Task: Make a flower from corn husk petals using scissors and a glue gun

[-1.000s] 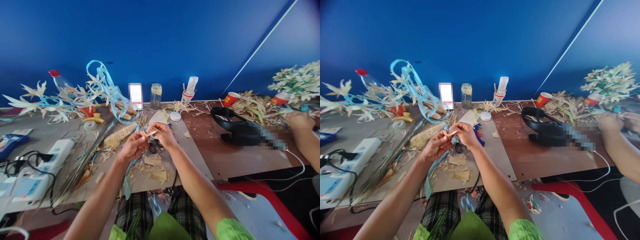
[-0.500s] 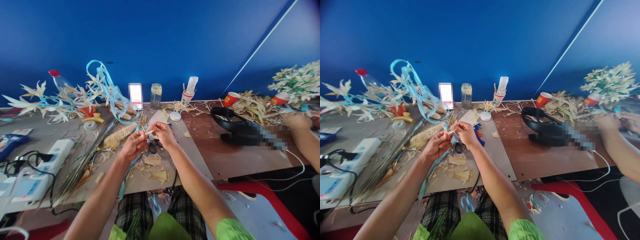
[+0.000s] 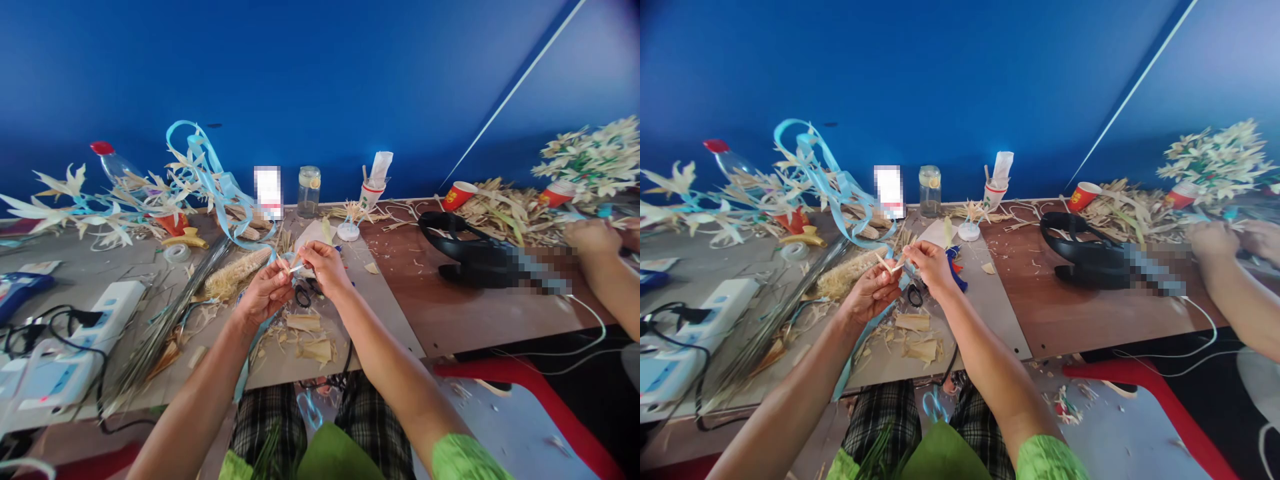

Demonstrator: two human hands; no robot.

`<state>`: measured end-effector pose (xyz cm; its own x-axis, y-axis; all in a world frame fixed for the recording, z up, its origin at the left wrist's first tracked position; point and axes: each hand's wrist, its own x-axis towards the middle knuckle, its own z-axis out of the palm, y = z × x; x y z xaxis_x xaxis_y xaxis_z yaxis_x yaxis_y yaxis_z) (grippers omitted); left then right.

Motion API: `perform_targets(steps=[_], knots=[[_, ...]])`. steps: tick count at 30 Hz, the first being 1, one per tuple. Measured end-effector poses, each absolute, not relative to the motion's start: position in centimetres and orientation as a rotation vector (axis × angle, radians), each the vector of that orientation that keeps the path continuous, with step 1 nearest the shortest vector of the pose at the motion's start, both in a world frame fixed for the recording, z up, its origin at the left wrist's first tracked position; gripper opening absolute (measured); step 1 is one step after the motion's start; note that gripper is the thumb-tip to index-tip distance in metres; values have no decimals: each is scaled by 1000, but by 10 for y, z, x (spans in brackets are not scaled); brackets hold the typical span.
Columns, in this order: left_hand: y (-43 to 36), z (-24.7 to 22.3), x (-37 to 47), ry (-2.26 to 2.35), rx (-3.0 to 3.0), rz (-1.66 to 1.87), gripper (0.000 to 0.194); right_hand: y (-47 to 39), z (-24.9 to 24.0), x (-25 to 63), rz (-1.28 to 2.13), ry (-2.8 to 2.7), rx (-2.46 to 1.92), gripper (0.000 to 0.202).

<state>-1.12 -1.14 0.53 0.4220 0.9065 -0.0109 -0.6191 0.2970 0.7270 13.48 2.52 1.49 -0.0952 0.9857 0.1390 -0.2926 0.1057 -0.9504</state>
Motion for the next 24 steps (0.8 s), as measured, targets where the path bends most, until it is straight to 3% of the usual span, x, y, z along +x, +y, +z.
perform_targets(steps=[11, 24], knots=[[-12, 4, -10, 508, 747, 1045, 21, 14, 27, 131, 1464, -1120, -868, 32], [-10, 2, -10, 542, 752, 1078, 20, 14, 28, 131, 1362, -1162, -908, 27]])
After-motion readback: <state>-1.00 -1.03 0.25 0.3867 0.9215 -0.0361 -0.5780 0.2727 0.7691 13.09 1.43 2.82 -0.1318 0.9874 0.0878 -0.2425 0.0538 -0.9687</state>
